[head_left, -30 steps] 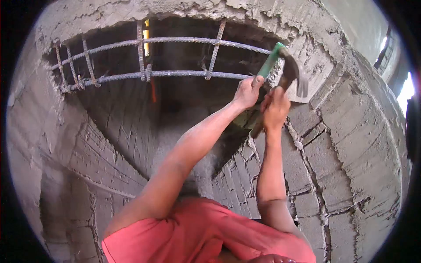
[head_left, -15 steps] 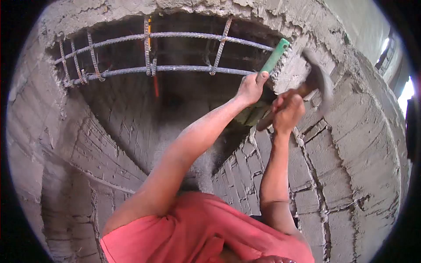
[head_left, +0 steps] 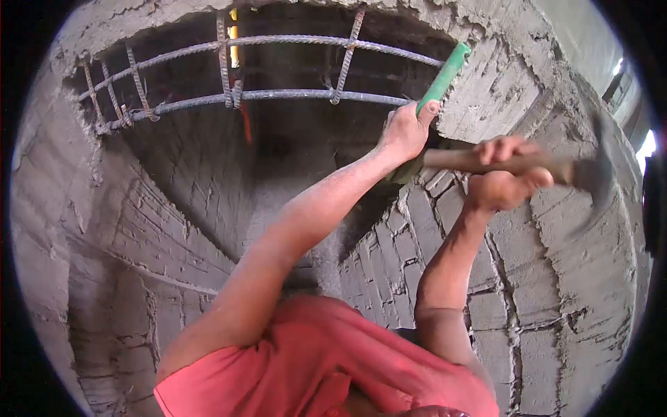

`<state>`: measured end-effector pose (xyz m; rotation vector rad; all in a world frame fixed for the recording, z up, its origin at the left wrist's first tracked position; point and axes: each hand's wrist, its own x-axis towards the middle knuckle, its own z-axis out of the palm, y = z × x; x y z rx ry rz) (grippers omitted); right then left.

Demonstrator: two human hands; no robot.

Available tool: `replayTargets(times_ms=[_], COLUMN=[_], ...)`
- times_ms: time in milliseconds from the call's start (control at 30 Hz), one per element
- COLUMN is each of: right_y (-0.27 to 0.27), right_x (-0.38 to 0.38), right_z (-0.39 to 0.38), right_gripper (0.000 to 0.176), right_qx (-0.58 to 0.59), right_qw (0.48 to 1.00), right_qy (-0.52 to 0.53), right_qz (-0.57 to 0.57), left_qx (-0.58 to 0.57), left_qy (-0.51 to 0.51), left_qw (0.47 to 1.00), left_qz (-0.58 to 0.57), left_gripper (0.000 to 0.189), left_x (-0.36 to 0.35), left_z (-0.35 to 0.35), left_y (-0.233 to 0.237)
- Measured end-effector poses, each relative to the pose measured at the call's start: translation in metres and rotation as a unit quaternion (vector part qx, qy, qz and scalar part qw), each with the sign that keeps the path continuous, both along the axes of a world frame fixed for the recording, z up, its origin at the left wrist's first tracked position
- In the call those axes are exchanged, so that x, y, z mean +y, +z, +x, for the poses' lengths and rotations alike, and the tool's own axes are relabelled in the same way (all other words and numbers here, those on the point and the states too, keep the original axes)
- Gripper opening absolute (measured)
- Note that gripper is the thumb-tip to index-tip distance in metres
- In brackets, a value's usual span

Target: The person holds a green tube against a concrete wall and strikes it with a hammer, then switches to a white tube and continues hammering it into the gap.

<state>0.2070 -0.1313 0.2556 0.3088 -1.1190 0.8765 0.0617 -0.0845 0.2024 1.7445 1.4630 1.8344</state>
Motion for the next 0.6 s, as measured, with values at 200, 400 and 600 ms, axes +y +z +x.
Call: replayTargets(times_ms=[200, 400, 600], right_y=[-0.022, -0.021, -0.038], right_x=[0.045, 0.017, 0.064], right_z=[-0.013, 0.008, 0.001], right_gripper=[0.051, 0.049, 0.044], right_qx=[-0.342, -0.123, -0.104], right_qw=[0.893, 0.972, 0.979], right_qy=[-0.22, -0.083, -0.173], right_qz=[-0.192, -0.183, -0.015], left_qx=[-0.001, -0.003, 0.009], left_qy=[0.011, 0.038, 0.083], left_qw=[1.0, 0.999, 0.996], left_qz=[0.024, -0.01, -0.017], left_gripper=[0.077, 0.074, 0.062], left_x=[0.002, -0.01, -0.005], left_z=[0.009, 0.017, 0.021], left_y=[0.0, 0.003, 0.001])
